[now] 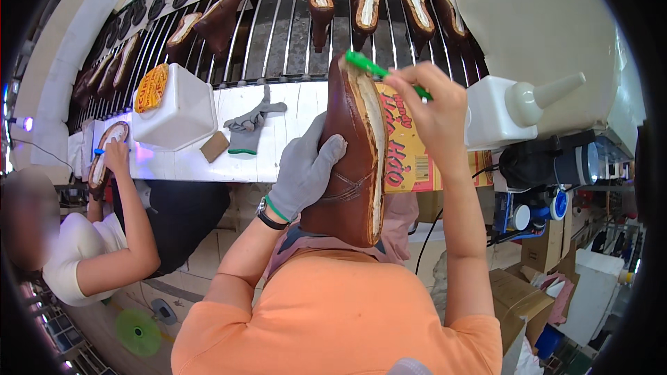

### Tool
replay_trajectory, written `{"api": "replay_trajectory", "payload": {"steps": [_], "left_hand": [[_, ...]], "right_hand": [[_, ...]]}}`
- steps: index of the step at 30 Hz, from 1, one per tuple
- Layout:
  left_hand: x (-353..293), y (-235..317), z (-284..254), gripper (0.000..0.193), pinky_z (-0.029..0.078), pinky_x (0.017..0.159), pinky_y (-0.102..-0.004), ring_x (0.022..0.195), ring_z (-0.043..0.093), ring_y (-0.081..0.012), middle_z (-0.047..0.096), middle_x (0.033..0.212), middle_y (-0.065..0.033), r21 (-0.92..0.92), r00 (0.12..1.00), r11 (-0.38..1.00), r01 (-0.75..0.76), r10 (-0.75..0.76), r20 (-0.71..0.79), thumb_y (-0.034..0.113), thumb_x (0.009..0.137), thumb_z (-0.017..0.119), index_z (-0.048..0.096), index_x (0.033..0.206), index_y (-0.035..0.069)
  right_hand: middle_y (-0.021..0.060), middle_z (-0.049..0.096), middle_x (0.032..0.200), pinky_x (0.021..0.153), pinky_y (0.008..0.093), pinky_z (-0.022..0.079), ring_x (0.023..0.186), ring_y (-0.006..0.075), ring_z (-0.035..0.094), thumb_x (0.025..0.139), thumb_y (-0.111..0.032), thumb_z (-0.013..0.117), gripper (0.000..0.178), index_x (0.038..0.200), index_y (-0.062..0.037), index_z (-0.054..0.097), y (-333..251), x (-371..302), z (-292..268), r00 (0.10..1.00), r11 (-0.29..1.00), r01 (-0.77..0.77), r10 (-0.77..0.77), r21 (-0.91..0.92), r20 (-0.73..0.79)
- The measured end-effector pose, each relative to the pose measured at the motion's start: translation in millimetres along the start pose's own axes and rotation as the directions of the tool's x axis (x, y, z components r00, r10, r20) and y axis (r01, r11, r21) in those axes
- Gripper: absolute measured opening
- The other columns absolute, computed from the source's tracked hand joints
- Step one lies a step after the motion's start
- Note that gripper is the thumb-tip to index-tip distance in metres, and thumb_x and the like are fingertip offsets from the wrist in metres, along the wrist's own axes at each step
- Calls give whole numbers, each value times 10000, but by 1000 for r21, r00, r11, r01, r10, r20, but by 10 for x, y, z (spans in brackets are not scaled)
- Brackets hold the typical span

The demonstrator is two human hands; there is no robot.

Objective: Applying adhesive to the bottom edges of shoe uppers using a brush.

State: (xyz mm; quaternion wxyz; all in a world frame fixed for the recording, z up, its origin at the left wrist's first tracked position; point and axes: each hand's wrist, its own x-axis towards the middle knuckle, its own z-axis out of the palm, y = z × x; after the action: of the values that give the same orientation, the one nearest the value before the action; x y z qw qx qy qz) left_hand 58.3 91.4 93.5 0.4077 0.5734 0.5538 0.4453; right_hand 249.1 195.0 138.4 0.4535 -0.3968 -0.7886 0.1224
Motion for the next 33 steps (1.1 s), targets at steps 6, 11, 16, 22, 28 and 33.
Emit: {"api": "replay_trajectory", "payload": {"steps": [6,11,16,22,28,33], "left_hand": [[130,-255,-110,497,480,656,-415,748,651,-380,661,791,-196,146,999,989,-28,31,-15,390,956,486,500,1268,4],[320,-866,-233,464,474,648,-435,749,641,-381,664,826,-206,414,998,910,36,-10,-63,404,952,494,575,1236,47],[97,-1160,-336,434,495,822,-376,960,645,-340,660,1033,-224,338,967,938,-82,157,-201,306,920,577,577,1248,22],[-765,-975,-313,906,204,1127,-509,1363,302,-402,339,1453,-244,680,964,684,-267,192,185,482,731,712,356,1413,4],[-709,-1015,-204,956,261,1124,-485,1383,246,-433,263,1476,-281,818,990,561,-127,118,73,233,665,751,262,1456,12],[-550,-599,-367,541,515,745,-329,899,669,-321,669,1042,-155,388,943,891,237,-115,-312,231,830,698,509,1285,8]], "right_hand": [[36,651,691,525,249,402,567,97,552,790,-129,739,119,771,-17,702,271,-72,-65,915,891,-313,189,328,357],[42,624,694,468,217,337,546,91,492,816,-152,727,165,751,-12,669,708,-755,-29,725,377,-666,125,644,677],[29,560,695,459,227,325,525,103,442,855,-256,698,216,811,-55,630,1115,-1662,261,802,-202,-547,152,813,578],[4,476,737,478,220,323,551,106,397,939,-252,595,187,860,-89,545,1361,-2107,338,849,-514,-350,180,783,497],[23,496,735,443,220,348,541,116,408,937,-272,593,203,875,-80,581,1402,-2118,337,838,-517,-339,214,786,502],[16,454,739,448,220,340,550,111,384,971,-292,535,227,885,-84,507,1410,-2144,339,826,-526,-326,246,786,507]]}}
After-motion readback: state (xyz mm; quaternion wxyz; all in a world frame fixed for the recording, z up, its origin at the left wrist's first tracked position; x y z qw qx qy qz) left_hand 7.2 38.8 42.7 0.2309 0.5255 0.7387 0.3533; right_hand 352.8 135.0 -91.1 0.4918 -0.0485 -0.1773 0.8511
